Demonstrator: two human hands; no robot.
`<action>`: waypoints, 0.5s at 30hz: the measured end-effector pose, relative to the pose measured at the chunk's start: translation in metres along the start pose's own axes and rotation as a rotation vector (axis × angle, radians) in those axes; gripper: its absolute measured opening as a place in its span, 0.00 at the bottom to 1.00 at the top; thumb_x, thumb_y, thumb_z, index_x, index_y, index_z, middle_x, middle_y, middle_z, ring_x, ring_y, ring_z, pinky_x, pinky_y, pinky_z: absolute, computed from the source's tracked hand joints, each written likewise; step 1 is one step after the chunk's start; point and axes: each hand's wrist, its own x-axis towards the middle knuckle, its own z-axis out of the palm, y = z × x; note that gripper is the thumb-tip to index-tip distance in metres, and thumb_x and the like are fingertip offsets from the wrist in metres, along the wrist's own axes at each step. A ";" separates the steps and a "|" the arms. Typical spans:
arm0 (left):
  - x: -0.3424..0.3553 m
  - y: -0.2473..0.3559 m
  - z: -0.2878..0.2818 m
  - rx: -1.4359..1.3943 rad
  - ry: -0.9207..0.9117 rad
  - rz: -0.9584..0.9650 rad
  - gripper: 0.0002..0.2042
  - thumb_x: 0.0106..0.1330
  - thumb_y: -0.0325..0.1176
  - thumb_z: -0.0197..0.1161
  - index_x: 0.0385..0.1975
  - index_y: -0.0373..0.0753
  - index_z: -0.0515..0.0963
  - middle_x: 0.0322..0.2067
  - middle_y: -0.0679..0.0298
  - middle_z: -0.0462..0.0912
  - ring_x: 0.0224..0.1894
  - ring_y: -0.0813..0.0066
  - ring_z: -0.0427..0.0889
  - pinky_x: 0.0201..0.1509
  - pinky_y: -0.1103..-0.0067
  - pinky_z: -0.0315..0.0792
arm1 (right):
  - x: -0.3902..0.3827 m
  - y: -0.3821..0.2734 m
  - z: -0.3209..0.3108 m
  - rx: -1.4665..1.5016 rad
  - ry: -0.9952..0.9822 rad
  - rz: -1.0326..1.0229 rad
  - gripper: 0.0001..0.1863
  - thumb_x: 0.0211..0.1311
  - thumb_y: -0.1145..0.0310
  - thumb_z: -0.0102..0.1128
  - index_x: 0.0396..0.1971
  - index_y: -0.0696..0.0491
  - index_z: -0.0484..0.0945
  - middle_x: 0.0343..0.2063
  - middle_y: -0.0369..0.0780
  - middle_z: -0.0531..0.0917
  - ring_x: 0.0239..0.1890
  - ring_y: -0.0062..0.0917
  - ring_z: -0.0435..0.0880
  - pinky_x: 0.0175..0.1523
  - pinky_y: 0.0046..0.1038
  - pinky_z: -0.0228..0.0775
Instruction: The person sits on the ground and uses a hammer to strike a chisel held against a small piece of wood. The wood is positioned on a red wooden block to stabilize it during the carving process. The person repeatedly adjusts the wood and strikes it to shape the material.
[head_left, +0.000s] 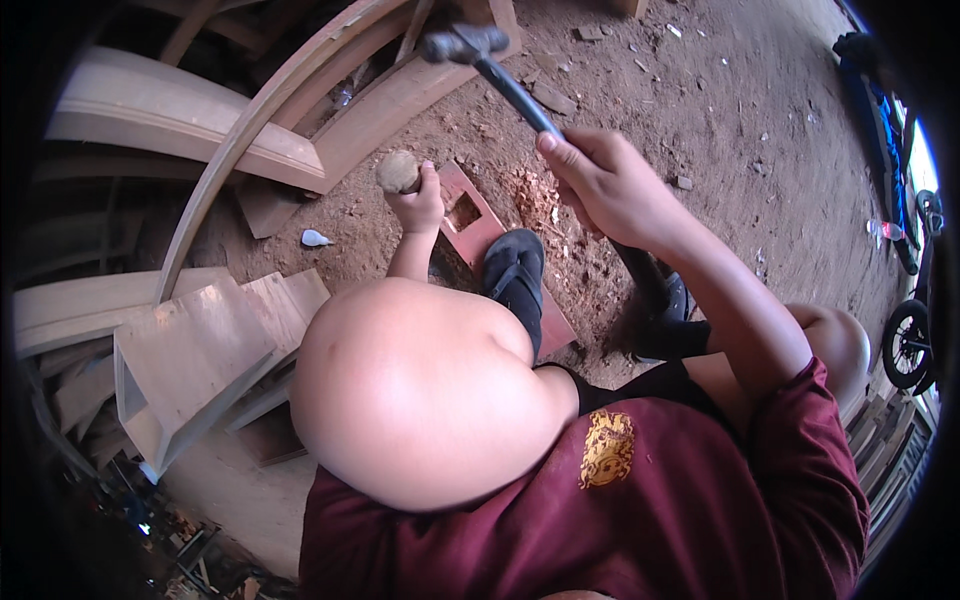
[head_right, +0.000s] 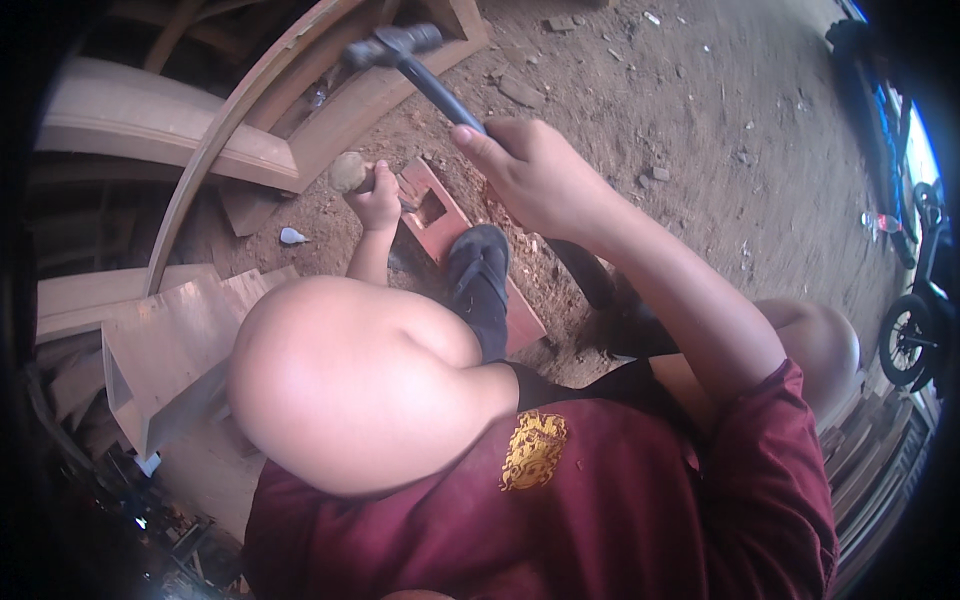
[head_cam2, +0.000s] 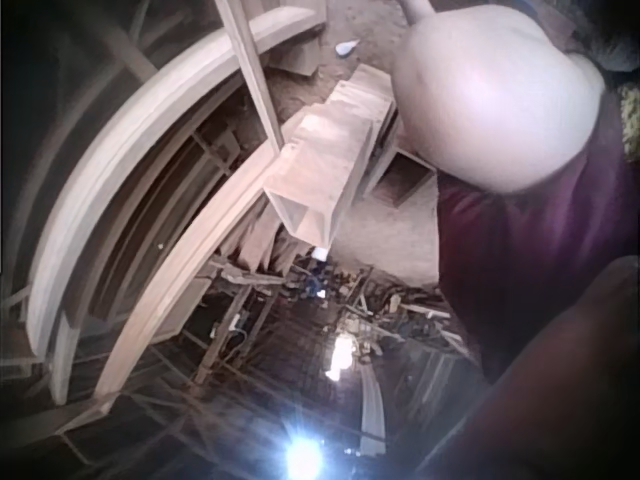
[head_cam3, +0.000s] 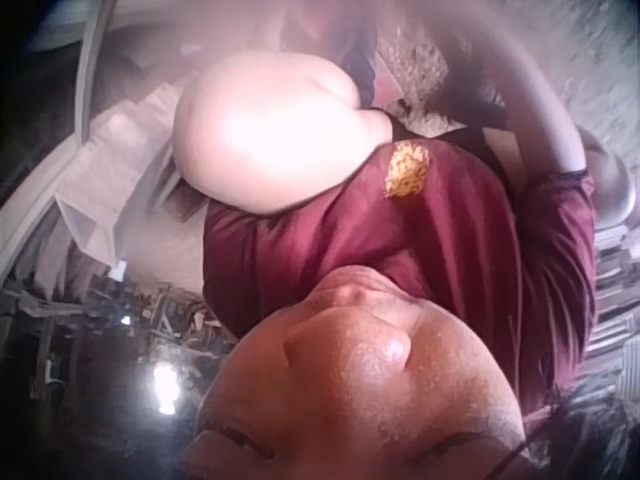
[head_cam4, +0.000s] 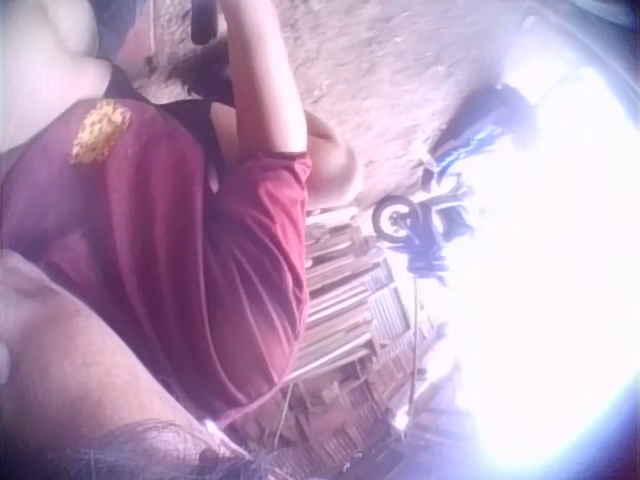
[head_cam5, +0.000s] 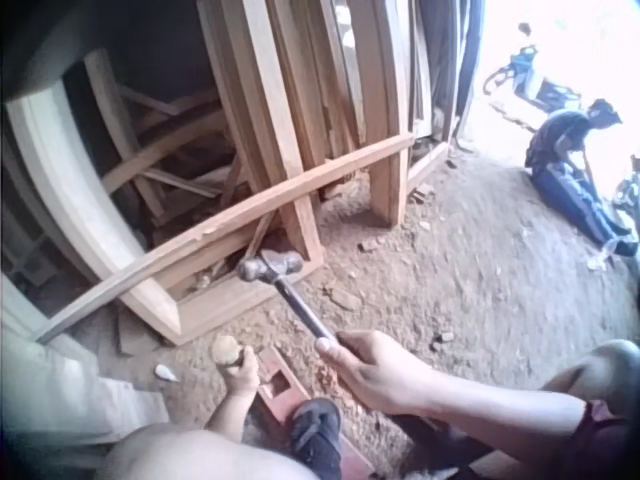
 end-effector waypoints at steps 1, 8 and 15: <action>0.001 0.003 0.005 0.027 0.017 0.016 0.07 0.58 0.29 0.66 0.28 0.32 0.76 0.23 0.60 0.81 0.26 0.70 0.82 0.32 0.72 0.74 | -0.003 -0.016 -0.003 -0.032 0.034 -0.082 0.26 0.73 0.49 0.47 0.34 0.61 0.75 0.17 0.34 0.73 0.19 0.19 0.73 0.26 0.27 0.67; 0.008 0.035 0.003 0.194 0.070 0.063 0.11 0.58 0.36 0.66 0.25 0.32 0.79 0.20 0.56 0.83 0.24 0.68 0.84 0.29 0.69 0.73 | -0.048 -0.170 -0.027 0.363 0.357 -0.634 0.22 0.76 0.50 0.39 0.28 0.51 0.68 0.13 0.32 0.68 0.11 0.14 0.64 0.16 0.19 0.55; -0.010 0.058 0.012 0.185 -0.024 0.066 0.08 0.56 0.32 0.66 0.23 0.34 0.78 0.18 0.59 0.81 0.21 0.70 0.82 0.26 0.72 0.72 | 0.009 -0.032 0.061 -0.328 0.378 -0.406 0.20 0.73 0.58 0.45 0.32 0.62 0.75 0.25 0.55 0.80 0.30 0.45 0.81 0.44 0.48 0.71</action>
